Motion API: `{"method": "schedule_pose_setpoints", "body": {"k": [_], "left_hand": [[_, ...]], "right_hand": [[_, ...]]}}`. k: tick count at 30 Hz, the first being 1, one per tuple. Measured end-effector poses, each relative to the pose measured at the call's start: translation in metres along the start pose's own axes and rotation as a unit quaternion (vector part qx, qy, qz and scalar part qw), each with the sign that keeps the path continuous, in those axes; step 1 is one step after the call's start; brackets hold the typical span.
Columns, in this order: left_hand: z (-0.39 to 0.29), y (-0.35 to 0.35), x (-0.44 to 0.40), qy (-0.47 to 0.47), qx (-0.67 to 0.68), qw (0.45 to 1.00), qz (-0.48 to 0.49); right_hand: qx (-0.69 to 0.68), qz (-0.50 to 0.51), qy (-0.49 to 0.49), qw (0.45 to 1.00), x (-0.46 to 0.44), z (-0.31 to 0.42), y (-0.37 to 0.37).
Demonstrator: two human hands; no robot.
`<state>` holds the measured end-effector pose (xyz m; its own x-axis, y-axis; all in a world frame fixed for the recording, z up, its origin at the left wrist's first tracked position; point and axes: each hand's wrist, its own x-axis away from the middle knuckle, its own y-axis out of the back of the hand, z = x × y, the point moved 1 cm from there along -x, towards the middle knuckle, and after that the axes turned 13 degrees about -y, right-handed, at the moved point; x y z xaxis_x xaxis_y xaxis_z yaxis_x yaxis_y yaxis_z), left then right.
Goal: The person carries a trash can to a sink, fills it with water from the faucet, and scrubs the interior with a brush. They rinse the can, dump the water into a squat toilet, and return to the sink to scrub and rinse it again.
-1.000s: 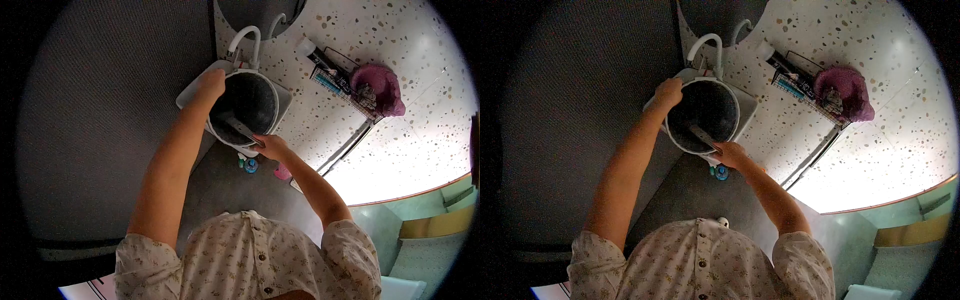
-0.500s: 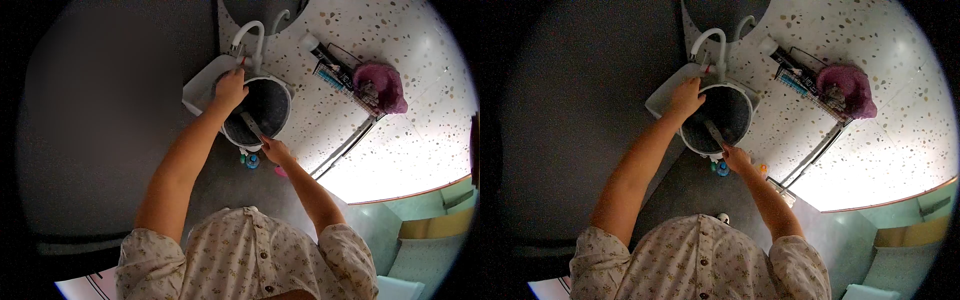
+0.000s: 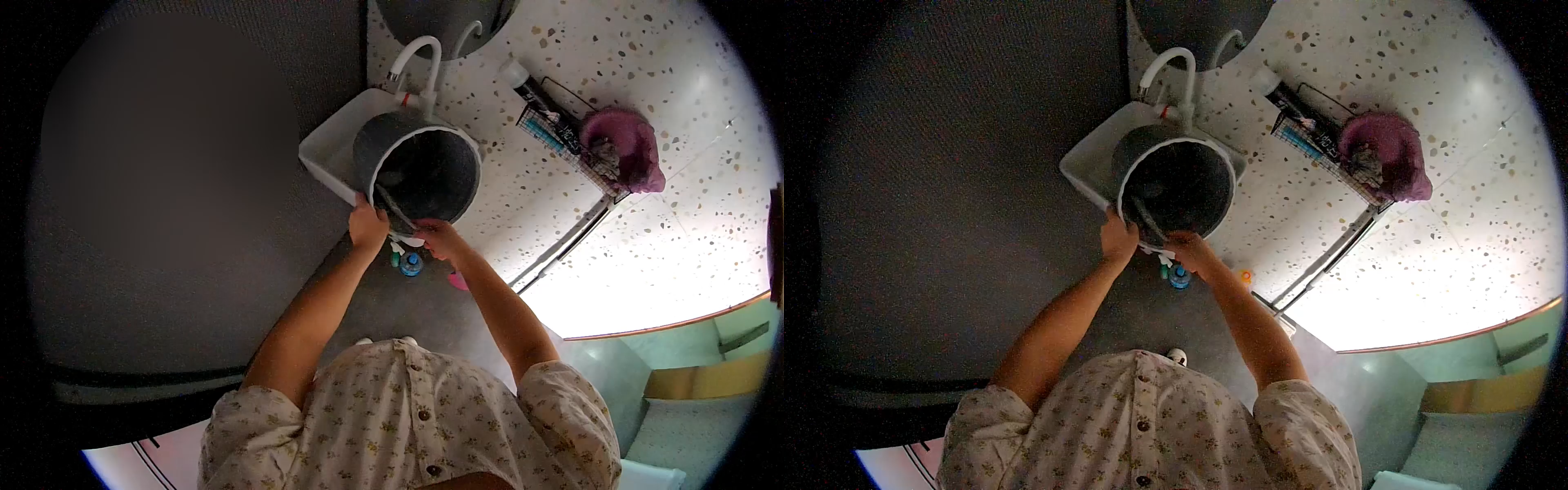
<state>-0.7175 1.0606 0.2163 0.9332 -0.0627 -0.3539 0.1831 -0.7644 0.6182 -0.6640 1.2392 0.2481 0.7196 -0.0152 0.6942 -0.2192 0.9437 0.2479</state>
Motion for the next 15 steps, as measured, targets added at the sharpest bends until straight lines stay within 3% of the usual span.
{"method": "schedule_pose_setpoints", "body": {"k": [2,3,5,7,9,10,11,13,15], "left_hand": [[-0.032,0.025,-0.014,-0.036,-0.098,0.994,-0.011],[-0.042,0.034,-0.022,-0.036,-0.097,0.995,-0.010],[-0.057,0.045,-0.039,-0.053,-0.178,0.981,0.059],[-0.057,0.043,-0.053,-0.097,-0.189,0.976,0.047],[-0.068,0.046,-0.066,-0.142,-0.200,0.969,0.035],[-0.083,0.052,-0.072,-0.114,-0.205,0.968,0.090],[-0.093,0.055,-0.076,-0.084,-0.209,0.963,0.144],[-0.093,0.049,-0.084,-0.099,-0.224,0.958,0.146],[-0.096,0.047,-0.088,-0.116,-0.238,0.953,0.145]], "right_hand": [[0.016,0.017,-0.038,0.999,-0.005,-0.006,0.005],[0.167,-0.078,0.131,0.974,-0.023,-0.020,0.013],[0.396,-0.218,0.223,0.864,-0.030,-0.030,0.032],[0.572,-0.292,0.102,0.759,0.016,0.002,0.048],[0.602,-0.388,0.113,0.689,0.001,0.001,0.084],[0.613,-0.418,0.116,0.660,0.012,0.012,0.094],[0.596,-0.419,0.115,0.675,0.021,0.019,0.098],[0.625,-0.395,0.063,0.670,0.022,0.015,0.092],[0.604,-0.318,0.093,0.725,0.004,-0.009,0.069]]}}
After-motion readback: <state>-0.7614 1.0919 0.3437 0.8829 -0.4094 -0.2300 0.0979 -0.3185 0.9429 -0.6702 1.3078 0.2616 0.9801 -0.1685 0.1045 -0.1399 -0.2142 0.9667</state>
